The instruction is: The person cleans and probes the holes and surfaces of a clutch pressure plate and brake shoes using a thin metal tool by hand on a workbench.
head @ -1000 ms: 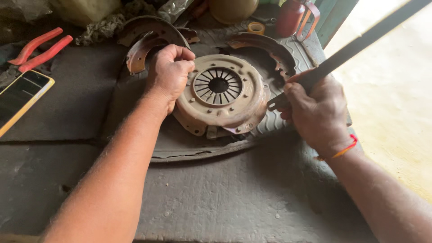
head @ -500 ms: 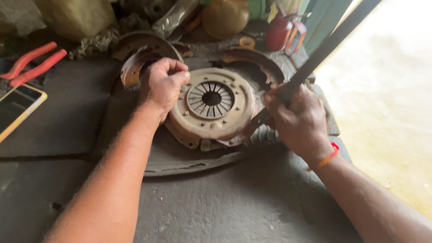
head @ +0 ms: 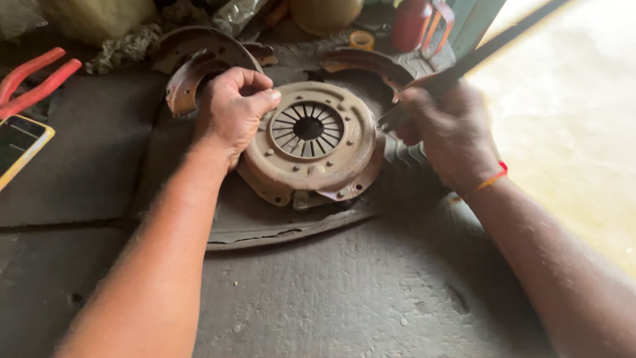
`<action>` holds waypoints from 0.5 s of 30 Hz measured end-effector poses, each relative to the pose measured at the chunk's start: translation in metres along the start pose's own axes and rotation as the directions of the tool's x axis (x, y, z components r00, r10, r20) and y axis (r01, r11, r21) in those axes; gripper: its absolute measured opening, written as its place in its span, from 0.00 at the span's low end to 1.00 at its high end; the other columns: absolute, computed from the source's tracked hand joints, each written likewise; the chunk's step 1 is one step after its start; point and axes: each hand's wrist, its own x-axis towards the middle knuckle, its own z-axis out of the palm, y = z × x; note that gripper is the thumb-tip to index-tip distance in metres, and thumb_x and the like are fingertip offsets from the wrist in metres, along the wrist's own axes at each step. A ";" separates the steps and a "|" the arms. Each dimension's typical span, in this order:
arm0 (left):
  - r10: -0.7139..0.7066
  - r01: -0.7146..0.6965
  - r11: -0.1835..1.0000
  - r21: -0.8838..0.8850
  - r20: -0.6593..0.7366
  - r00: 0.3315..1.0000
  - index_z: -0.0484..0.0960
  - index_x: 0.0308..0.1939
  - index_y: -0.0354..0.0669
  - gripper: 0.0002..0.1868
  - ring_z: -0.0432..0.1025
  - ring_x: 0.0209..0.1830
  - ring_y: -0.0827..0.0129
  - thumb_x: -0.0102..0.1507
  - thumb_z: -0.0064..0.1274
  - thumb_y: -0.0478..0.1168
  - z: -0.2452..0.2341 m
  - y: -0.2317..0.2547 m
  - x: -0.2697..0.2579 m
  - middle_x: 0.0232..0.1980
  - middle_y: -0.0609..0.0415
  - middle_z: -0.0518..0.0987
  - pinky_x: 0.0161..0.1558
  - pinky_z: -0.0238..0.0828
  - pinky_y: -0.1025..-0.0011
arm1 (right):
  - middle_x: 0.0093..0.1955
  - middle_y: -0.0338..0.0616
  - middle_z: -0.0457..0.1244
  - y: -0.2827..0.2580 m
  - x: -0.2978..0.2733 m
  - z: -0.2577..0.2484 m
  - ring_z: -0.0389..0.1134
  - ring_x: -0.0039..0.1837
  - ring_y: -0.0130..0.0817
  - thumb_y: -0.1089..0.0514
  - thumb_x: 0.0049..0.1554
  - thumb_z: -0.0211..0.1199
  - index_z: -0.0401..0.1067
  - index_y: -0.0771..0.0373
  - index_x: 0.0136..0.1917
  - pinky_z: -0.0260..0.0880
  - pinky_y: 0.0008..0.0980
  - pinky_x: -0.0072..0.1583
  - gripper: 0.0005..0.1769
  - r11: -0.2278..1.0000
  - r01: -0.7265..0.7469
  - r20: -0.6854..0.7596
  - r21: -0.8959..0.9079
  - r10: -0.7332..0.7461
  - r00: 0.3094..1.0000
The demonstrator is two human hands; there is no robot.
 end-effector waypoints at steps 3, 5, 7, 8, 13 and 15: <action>0.002 -0.003 1.000 0.027 0.015 1.000 0.82 0.41 0.39 0.11 0.74 0.37 0.76 0.56 0.64 0.37 -0.002 0.001 -0.005 0.38 0.59 0.80 0.42 0.75 0.75 | 0.38 0.36 0.66 -0.008 0.002 0.005 0.67 0.33 0.23 0.61 0.63 0.63 0.69 0.64 0.52 0.71 0.23 0.35 0.06 0.995 -0.089 0.047 -0.049 0.092 0.995; 0.010 -0.011 0.999 0.042 0.018 1.000 0.82 0.40 0.39 0.11 0.75 0.38 0.75 0.56 0.65 0.37 -0.002 0.003 -0.004 0.38 0.59 0.80 0.43 0.75 0.76 | 0.38 0.37 0.66 -0.009 0.006 0.008 0.67 0.34 0.23 0.61 0.64 0.63 0.69 0.65 0.52 0.70 0.23 0.37 0.06 0.995 -0.060 0.071 -0.086 0.067 0.995; 0.013 -0.014 0.999 0.051 0.017 1.000 0.83 0.40 0.40 0.11 0.75 0.38 0.75 0.56 0.65 0.38 -0.001 0.003 -0.002 0.38 0.59 0.80 0.43 0.75 0.76 | 0.39 0.38 0.66 -0.010 0.005 0.008 0.66 0.35 0.24 0.61 0.66 0.63 0.68 0.67 0.54 0.69 0.24 0.37 0.07 0.994 0.017 0.115 -0.109 -0.005 0.993; 0.026 -0.026 0.998 0.060 0.012 1.000 0.83 0.40 0.40 0.11 0.75 0.38 0.75 0.55 0.65 0.37 -0.002 0.003 -0.002 0.38 0.59 0.80 0.43 0.75 0.76 | 0.39 0.39 0.66 -0.010 0.005 0.009 0.66 0.35 0.24 0.61 0.66 0.62 0.69 0.67 0.54 0.69 0.24 0.37 0.07 0.990 -0.003 0.116 -0.140 0.019 0.993; 0.091 -0.093 0.994 0.054 0.037 0.995 0.83 0.40 0.39 0.10 0.75 0.38 0.77 0.57 0.64 0.38 -0.001 0.002 -0.002 0.38 0.59 0.82 0.43 0.74 0.76 | 0.42 0.39 0.64 -0.017 0.002 0.010 0.67 0.35 0.25 0.62 0.67 0.58 0.67 0.66 0.56 0.68 0.24 0.36 0.06 0.981 -0.009 0.138 -0.196 0.037 0.990; 0.046 -0.049 0.996 0.077 0.044 0.998 0.83 0.40 0.40 0.10 0.76 0.38 0.77 0.57 0.64 0.38 -0.004 0.001 -0.004 0.37 0.60 0.82 0.43 0.75 0.77 | 0.46 0.36 0.65 -0.014 0.002 0.012 0.66 0.37 0.22 0.62 0.66 0.56 0.67 0.66 0.54 0.69 0.23 0.37 0.06 0.991 0.015 0.152 -0.137 0.006 0.988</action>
